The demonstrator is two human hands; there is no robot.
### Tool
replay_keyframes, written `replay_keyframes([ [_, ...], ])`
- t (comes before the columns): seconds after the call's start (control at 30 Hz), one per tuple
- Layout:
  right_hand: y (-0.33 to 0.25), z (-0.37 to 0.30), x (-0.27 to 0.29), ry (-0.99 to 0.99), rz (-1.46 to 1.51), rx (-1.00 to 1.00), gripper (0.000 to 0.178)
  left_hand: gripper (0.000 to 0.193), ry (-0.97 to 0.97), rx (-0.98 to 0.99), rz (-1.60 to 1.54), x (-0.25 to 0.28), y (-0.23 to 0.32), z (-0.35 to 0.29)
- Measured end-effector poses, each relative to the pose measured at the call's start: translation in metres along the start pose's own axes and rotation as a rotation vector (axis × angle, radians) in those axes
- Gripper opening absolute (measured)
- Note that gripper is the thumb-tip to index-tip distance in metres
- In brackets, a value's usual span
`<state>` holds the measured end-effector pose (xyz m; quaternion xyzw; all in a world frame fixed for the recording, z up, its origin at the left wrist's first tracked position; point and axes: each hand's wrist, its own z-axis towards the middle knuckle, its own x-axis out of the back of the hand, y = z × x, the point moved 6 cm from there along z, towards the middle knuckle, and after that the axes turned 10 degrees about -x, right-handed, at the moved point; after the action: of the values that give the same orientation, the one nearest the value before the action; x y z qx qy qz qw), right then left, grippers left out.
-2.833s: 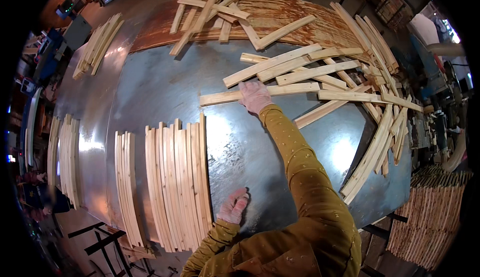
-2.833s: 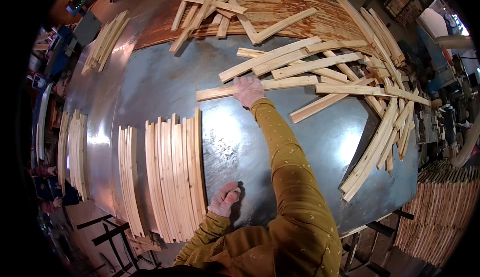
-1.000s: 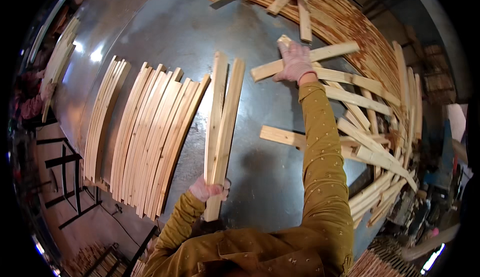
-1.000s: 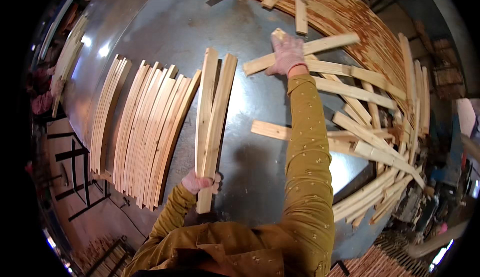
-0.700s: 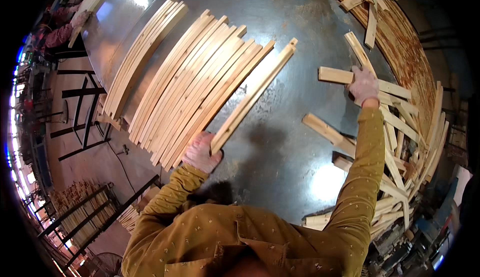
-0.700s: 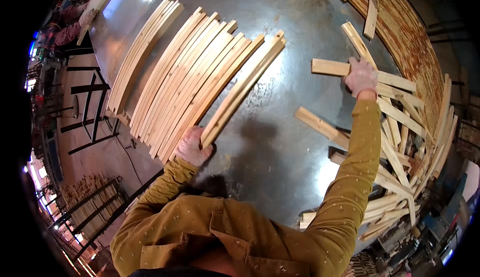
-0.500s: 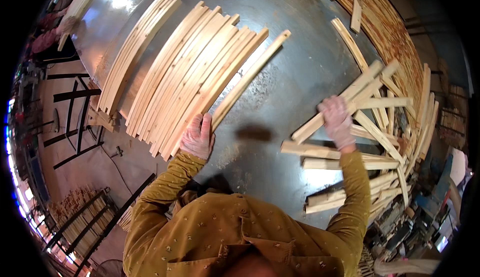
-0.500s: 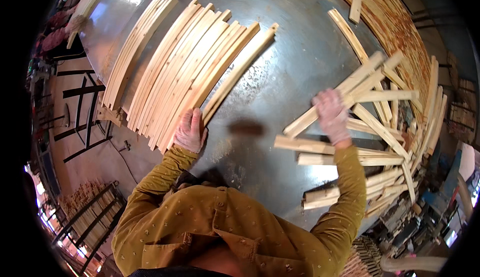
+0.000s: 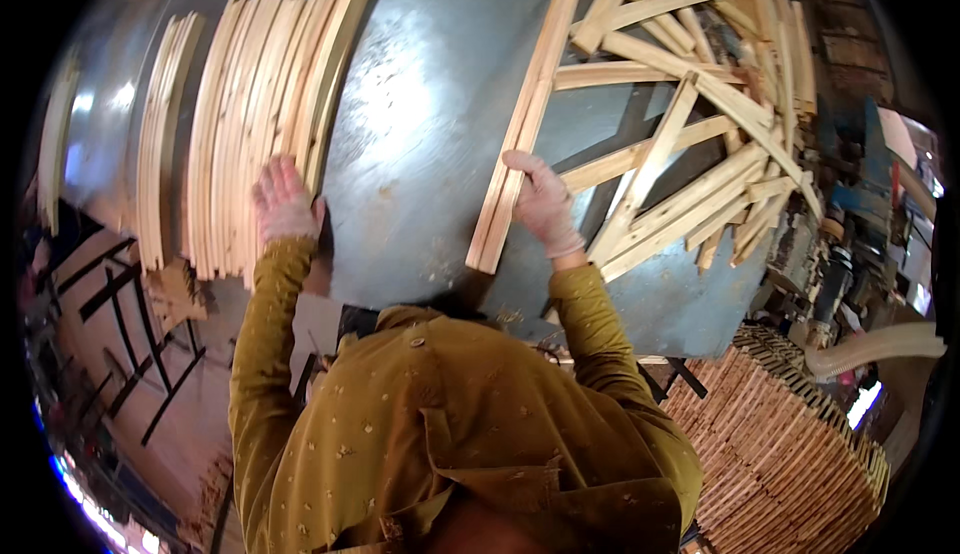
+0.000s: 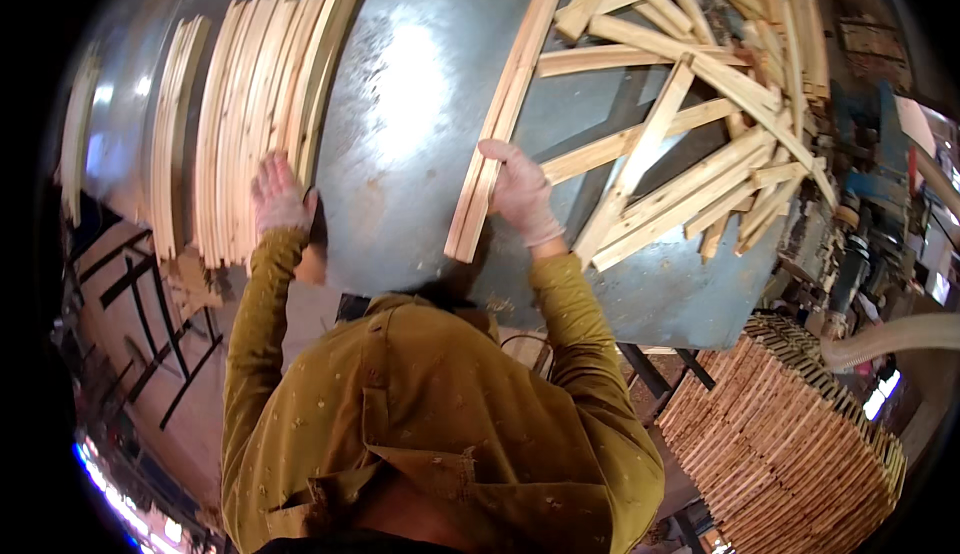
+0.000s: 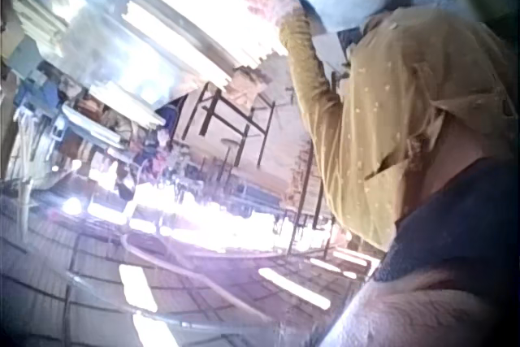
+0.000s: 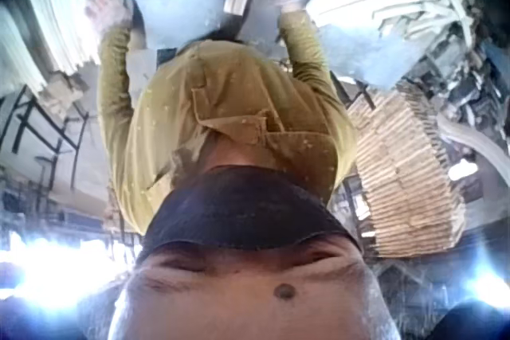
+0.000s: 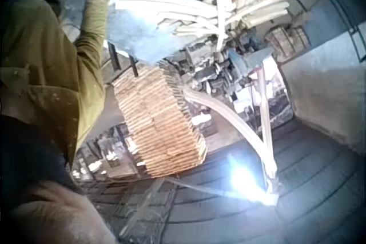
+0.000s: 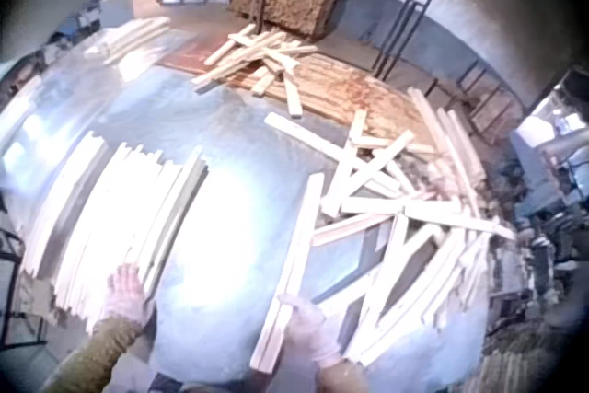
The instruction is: The person sorts and stacks thin wooden strips on a metal table. They pick up individual strips from a scattered pile, align them, and place them into a neat stack.
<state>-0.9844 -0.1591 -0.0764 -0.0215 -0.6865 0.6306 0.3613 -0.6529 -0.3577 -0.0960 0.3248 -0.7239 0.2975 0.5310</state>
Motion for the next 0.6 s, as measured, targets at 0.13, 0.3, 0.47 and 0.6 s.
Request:
replay_keyframes([
  [0.13,0.020,-0.021,-0.044,-0.264,0.621,-0.711,0.021,0.092,-0.085,0.038,0.002,-0.003,-0.007,0.002],
  [0.3,-0.007,-0.029,-0.117,-0.163,0.532,-0.446,0.065,0.093,0.106,-0.171,0.096,-0.012,0.018,-0.012],
  [0.47,-0.022,-0.035,-0.160,-0.054,0.503,-0.476,0.087,0.097,0.038,0.099,0.011,-0.004,-0.011,-0.014],
  [0.6,-0.077,-0.009,-0.190,-0.232,-0.333,-0.620,0.090,0.087,-0.341,0.063,-0.017,0.023,-0.002,-0.009],
])
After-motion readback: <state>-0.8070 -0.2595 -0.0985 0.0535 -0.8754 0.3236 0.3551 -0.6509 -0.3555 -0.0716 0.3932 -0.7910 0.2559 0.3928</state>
